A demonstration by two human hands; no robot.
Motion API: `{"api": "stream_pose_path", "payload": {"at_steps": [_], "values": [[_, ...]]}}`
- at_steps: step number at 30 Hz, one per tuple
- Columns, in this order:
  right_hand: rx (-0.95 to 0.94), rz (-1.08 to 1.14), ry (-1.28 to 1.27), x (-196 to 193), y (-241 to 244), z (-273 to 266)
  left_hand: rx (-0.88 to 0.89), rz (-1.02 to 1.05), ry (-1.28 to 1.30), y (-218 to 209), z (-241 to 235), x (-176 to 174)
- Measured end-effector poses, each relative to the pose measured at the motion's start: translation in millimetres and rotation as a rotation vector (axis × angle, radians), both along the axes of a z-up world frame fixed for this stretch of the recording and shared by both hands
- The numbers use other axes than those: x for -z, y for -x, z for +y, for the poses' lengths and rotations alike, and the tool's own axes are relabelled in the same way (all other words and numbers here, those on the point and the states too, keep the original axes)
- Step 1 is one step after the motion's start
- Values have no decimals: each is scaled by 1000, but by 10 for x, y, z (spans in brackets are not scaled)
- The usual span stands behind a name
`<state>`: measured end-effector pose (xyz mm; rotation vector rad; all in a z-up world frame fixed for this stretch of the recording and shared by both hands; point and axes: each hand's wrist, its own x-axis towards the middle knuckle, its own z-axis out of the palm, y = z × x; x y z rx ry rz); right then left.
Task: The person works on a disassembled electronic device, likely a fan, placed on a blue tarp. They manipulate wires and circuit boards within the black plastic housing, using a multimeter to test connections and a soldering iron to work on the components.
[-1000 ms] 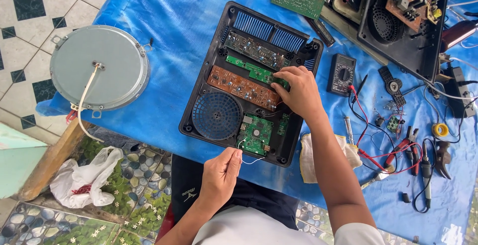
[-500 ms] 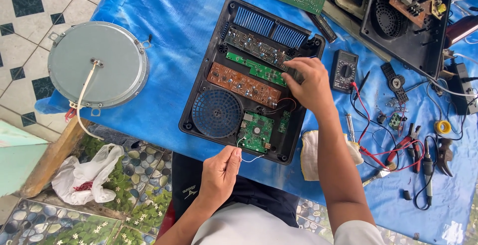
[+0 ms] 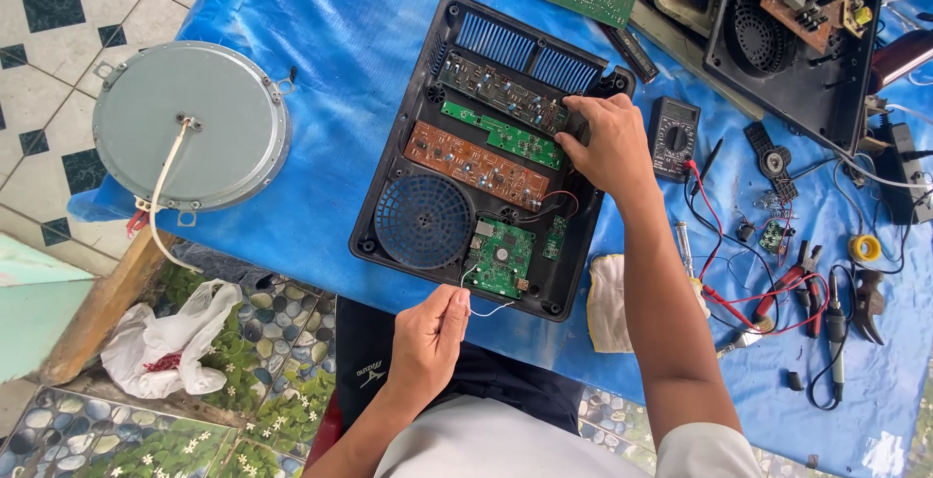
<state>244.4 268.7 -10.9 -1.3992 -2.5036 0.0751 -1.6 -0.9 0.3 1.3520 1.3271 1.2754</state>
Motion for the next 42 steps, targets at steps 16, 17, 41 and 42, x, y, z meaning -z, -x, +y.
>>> {"api": "stream_pose_path", "payload": {"at_steps": [16,17,41,42], "values": [[-70,26,21,-99,45,-338,11,-20,-1,-12,-3,0],[-70,12,37,-95,56,-349,14,-20,-2,-14,-4,-1],[-571,833,856,-778,657,-1398,112,-194,-17,-177,120,-176],[-571,855,857,-769,651,-1394,110,-175,-22,-170,126,-166]]}}
